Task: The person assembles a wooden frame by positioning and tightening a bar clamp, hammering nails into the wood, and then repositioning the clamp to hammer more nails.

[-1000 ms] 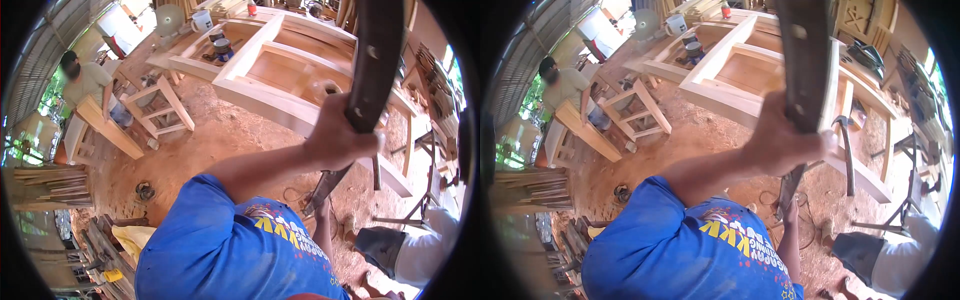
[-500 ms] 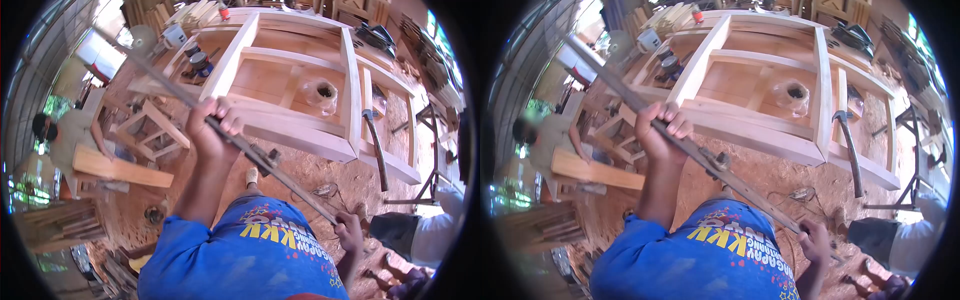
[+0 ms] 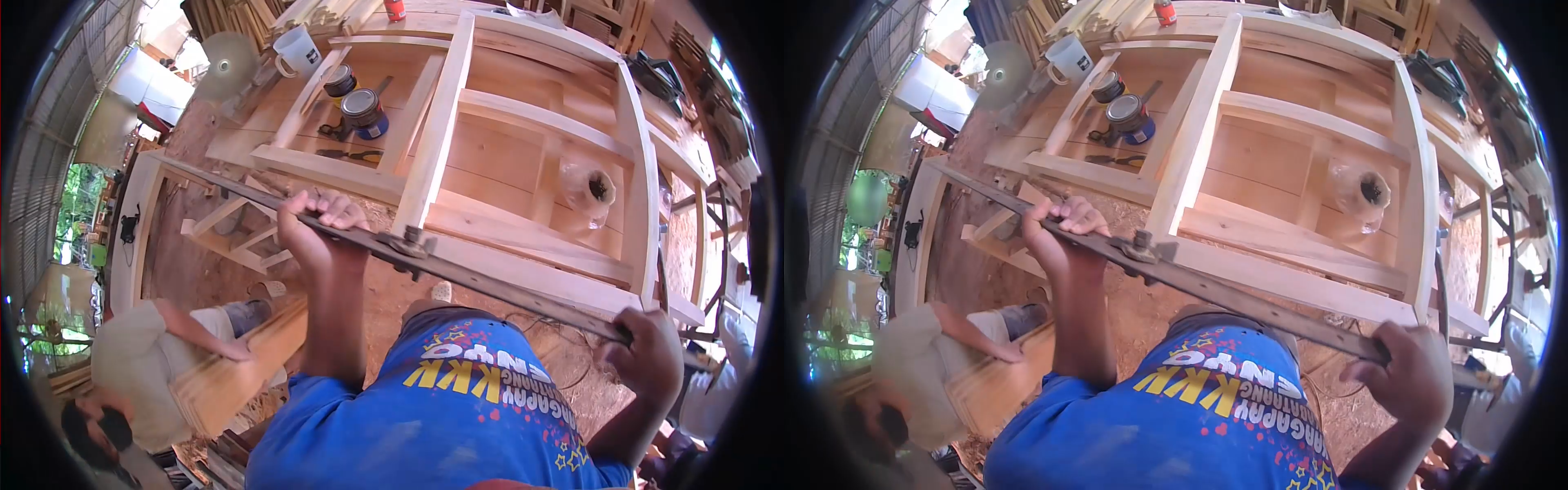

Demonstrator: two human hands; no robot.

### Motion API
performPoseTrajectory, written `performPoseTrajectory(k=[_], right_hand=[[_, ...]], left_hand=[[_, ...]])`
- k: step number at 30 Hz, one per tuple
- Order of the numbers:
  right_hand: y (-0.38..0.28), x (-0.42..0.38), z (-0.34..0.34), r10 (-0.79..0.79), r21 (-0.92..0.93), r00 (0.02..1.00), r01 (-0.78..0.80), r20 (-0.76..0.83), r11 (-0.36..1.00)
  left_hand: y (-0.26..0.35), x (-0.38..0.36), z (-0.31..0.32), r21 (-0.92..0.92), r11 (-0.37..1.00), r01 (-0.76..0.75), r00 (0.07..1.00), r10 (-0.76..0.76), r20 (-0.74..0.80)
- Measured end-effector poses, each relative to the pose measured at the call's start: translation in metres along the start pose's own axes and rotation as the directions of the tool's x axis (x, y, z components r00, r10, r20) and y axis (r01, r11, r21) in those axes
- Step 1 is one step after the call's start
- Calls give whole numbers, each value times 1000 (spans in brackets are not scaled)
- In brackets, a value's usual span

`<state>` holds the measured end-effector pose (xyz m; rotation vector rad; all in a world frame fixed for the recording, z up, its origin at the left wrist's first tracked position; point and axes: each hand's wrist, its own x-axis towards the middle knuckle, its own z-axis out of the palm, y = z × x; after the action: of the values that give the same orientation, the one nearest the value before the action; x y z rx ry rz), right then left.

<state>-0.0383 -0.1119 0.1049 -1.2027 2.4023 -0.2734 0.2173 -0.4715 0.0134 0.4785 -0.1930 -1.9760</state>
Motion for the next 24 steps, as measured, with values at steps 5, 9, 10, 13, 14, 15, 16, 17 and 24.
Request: performPoseTrajectory(k=[5,9,10,13,14,15,16,17,24], right_hand=[[-39,69,-11,-78,-64,996,81,42,995],[-57,112,-4,-4,-87,991,16,136,996],[-58,119,-1,-21,-85,991,33,135,996],[-56,138,9,-26,-65,986,37,164,997],[-54,143,12,-17,-58,984,28,180,998],[-51,148,15,-22,-61,984,34,179,998],[-49,152,18,-21,-65,985,32,170,997],[-46,154,22,-5,-66,988,16,153,998],[-25,162,22,24,2,967,-26,252,1000]], left_hand=[[17,60,-8,91,996,-26,999,28,-19],[21,91,-3,138,987,-87,980,110,-165],[24,101,-6,142,986,-83,984,104,-148],[26,125,-26,149,987,-58,986,80,-147],[24,129,-30,142,989,-49,983,73,-170],[20,133,-32,135,990,-33,980,59,-191],[20,137,-41,181,983,-43,977,79,-196],[25,142,-56,228,973,-39,978,84,-191],[9,166,-86,349,936,-48,981,110,-160]])
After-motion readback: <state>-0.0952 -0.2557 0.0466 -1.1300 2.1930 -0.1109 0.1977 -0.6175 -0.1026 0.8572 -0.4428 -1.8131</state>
